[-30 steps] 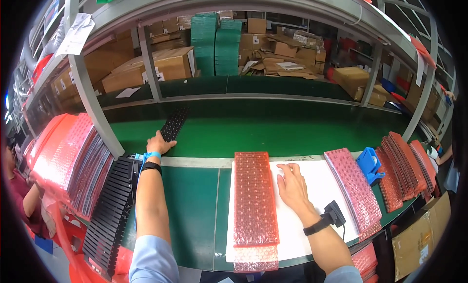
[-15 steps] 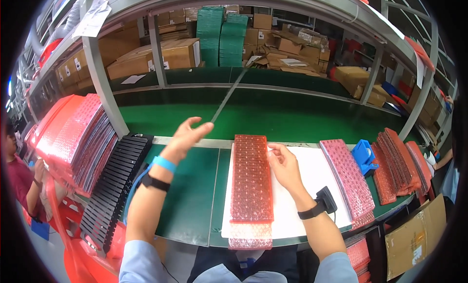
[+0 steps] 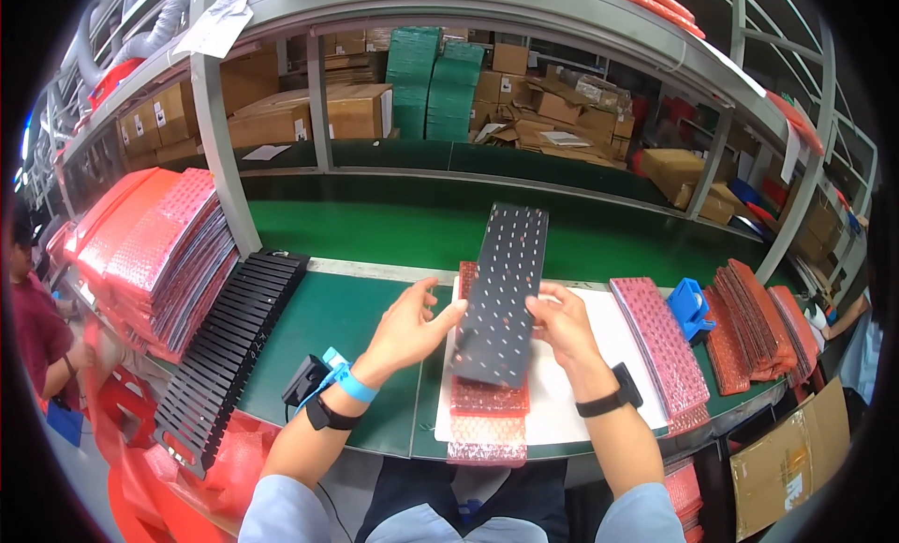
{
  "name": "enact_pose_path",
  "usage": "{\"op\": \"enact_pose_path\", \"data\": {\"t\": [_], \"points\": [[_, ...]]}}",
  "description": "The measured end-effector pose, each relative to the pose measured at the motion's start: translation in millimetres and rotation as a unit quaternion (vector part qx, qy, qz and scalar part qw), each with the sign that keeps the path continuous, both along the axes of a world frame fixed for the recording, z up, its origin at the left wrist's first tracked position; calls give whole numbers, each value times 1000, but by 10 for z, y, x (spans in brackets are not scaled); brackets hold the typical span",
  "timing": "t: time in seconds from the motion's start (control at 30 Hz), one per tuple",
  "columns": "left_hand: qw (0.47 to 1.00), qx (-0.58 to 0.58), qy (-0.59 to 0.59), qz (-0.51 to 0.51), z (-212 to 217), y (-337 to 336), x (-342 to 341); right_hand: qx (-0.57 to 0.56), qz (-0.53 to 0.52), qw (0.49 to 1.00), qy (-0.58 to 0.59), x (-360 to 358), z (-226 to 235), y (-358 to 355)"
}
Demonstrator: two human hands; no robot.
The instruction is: The person pulls a length of bubble wrap from a roll, places a circuit board onto it, and folds the wrap over the board. They secure the wrap with tape and place the wrapped board into a bin.
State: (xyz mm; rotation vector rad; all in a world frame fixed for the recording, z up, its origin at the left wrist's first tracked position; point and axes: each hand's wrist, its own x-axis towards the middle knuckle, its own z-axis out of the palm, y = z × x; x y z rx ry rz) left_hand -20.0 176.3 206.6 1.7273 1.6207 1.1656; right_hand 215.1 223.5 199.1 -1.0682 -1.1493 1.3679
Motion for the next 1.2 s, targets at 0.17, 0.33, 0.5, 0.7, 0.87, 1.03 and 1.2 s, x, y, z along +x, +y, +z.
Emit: {"op": "enact_pose_path", "data": {"t": [0.17,0.33,0.5,0.7,0.87,1.03,1.2], "points": [[984,-129,-57,-112,-428,225,-86,-65,61,996,-3,132,-223,-122],[986,-31,87,-140,-533,187,95,-89,83,992,-42,116,-340,-83],[985,14,132,-110,-643,167,122,-26,77,973,-218,99,-317,-55],[982,3,156,-109,-594,171,133,32,26,948,-316,21,-255,-65],[981,9,164,-100,-595,176,147,93,30,885,-455,34,-198,-79],[969,156,182,-56,-405,38,154,170,-23,807,-565,76,16,163],[903,238,222,-282,-210,-309,289,265,-49,793,-546,51,-64,1029]]}}
